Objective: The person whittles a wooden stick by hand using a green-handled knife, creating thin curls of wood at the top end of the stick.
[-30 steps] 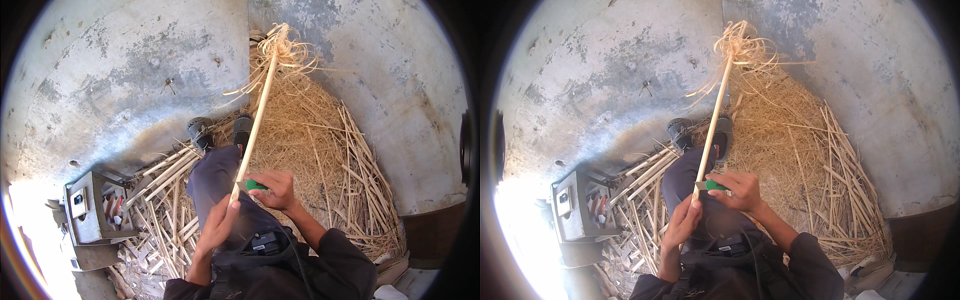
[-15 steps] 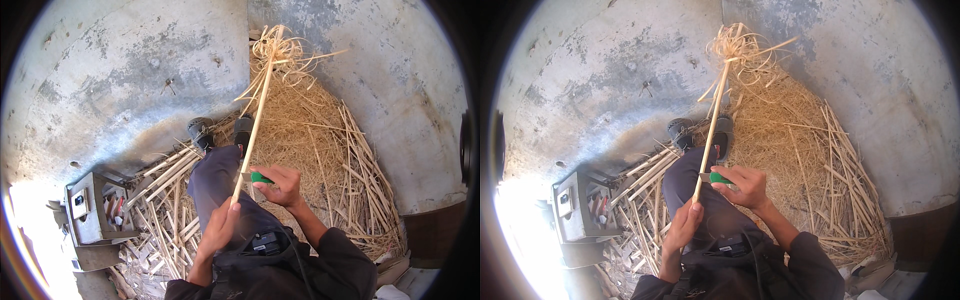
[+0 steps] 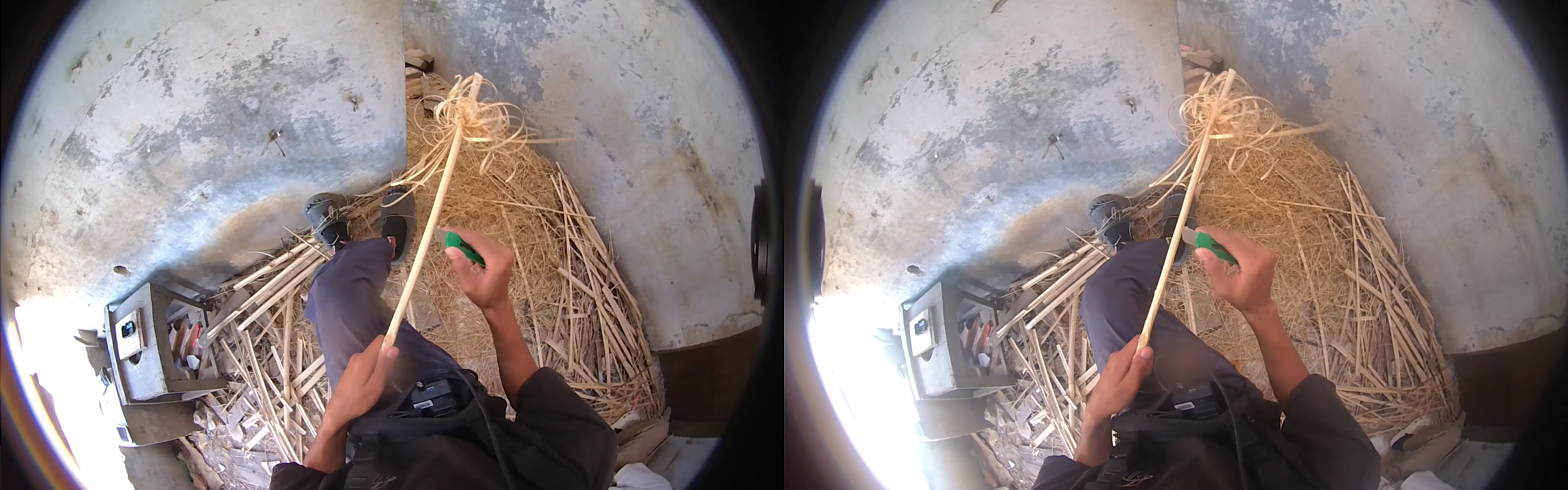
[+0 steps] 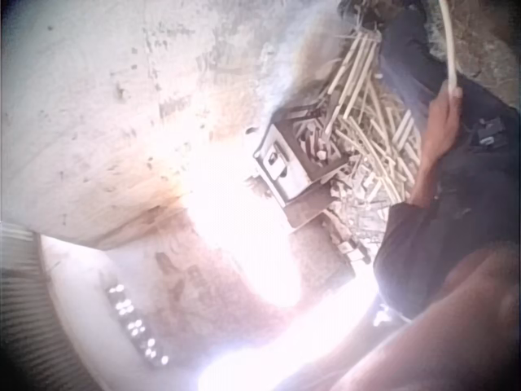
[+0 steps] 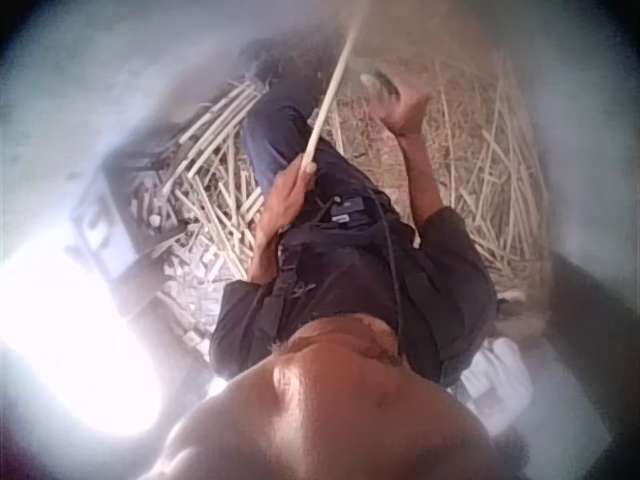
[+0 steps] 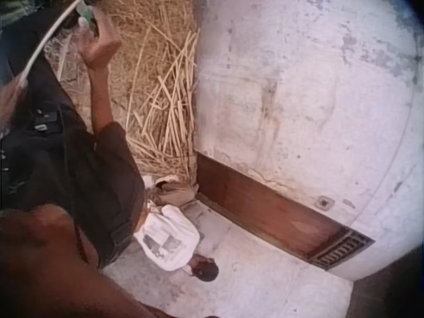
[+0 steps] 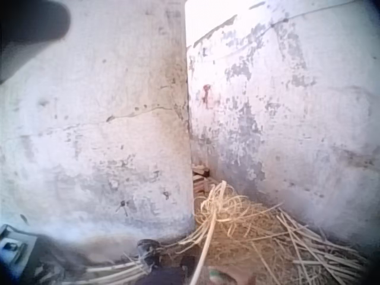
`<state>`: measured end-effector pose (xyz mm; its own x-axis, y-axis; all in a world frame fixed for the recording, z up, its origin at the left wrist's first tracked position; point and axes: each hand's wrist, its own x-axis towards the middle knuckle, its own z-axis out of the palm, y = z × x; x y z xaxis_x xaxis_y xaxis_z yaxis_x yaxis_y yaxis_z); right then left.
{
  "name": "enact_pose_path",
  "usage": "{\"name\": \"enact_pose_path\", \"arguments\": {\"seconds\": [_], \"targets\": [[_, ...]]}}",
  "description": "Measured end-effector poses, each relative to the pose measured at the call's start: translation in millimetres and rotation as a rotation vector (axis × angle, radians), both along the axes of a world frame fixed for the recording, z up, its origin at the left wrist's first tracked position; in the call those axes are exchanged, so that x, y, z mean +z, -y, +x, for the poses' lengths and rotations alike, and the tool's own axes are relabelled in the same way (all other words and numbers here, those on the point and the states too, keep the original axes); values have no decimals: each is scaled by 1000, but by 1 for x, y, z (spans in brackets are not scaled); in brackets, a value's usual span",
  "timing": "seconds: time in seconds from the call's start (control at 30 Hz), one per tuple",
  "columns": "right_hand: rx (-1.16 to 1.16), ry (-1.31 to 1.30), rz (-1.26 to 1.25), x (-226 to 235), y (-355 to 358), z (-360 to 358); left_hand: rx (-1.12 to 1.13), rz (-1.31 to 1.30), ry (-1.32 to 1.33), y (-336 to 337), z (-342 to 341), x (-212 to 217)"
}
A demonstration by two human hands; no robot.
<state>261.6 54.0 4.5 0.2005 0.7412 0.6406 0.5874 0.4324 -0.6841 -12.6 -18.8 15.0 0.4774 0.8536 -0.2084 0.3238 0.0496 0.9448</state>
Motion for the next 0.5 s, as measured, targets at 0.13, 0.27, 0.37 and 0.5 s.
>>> {"name": "enact_pose_path", "arguments": {"seconds": [0.13, 0.27, 0.37, 0.5], "targets": [[61, 46, 12, -4, 6, 1, 4, 5, 33, 0, 1, -3], [220, 161, 6, -9, 20, -13, 71, 11, 62, -6, 3, -1], [218, 183, 55, -15, 24, -25, 77, 52, 62, -10, 4, 4], [215, 234, 65, -15, 27, -30, 87, 124, 48, -12, 9, 13]]}}
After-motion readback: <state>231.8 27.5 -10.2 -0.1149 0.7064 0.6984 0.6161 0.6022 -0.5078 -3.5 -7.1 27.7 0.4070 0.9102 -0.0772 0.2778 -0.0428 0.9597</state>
